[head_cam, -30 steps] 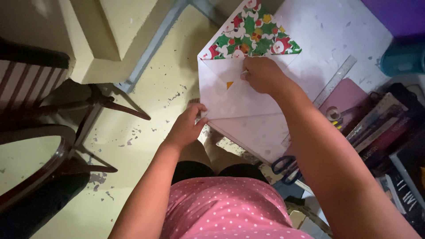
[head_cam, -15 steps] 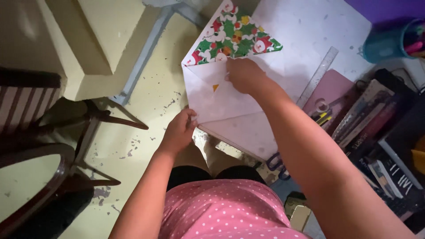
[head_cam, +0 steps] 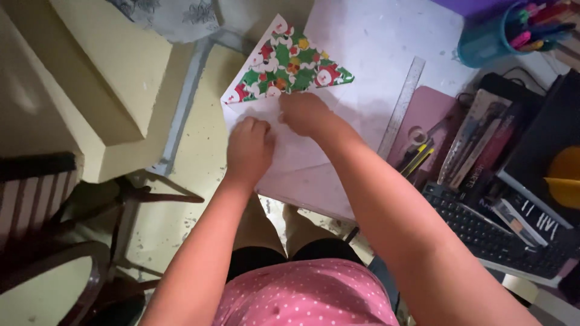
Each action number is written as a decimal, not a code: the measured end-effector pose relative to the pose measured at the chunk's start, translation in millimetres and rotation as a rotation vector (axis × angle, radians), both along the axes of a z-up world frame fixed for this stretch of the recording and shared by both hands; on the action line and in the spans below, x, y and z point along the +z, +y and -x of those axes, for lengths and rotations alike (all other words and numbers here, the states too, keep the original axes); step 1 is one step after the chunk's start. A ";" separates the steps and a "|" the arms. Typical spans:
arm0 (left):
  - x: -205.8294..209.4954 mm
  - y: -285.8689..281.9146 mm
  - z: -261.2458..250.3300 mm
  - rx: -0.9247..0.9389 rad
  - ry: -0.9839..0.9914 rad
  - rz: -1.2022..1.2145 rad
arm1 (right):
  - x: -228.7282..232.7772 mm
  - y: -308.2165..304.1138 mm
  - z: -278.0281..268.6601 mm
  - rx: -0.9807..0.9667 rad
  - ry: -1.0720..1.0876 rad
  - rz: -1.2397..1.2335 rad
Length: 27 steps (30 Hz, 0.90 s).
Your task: The person is using tape and scissors to attach an envelope to decorative paper and fold it, possibly for a gift or card.
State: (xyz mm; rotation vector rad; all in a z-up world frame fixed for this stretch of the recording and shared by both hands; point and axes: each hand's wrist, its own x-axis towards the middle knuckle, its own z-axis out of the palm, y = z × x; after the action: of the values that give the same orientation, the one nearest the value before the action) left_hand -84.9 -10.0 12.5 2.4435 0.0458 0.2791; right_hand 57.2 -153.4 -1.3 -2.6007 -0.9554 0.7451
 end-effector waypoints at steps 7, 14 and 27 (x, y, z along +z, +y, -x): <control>-13.9 4.0 -47.3 -0.053 0.197 0.028 | -4.3 -3.3 -4.4 0.020 0.008 0.084; 10.3 19.5 -87.1 -0.218 0.542 0.027 | 6.0 -3.3 -7.1 0.032 0.058 -0.015; -0.3 7.2 -88.3 -0.296 0.524 -0.257 | -6.7 -30.6 110.2 -0.286 -0.501 -0.293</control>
State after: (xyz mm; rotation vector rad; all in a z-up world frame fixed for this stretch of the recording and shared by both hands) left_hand 3.3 -2.8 12.3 2.6666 -0.1309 -0.5170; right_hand -53.0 -184.1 -8.0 -2.6137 -0.7143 -0.1211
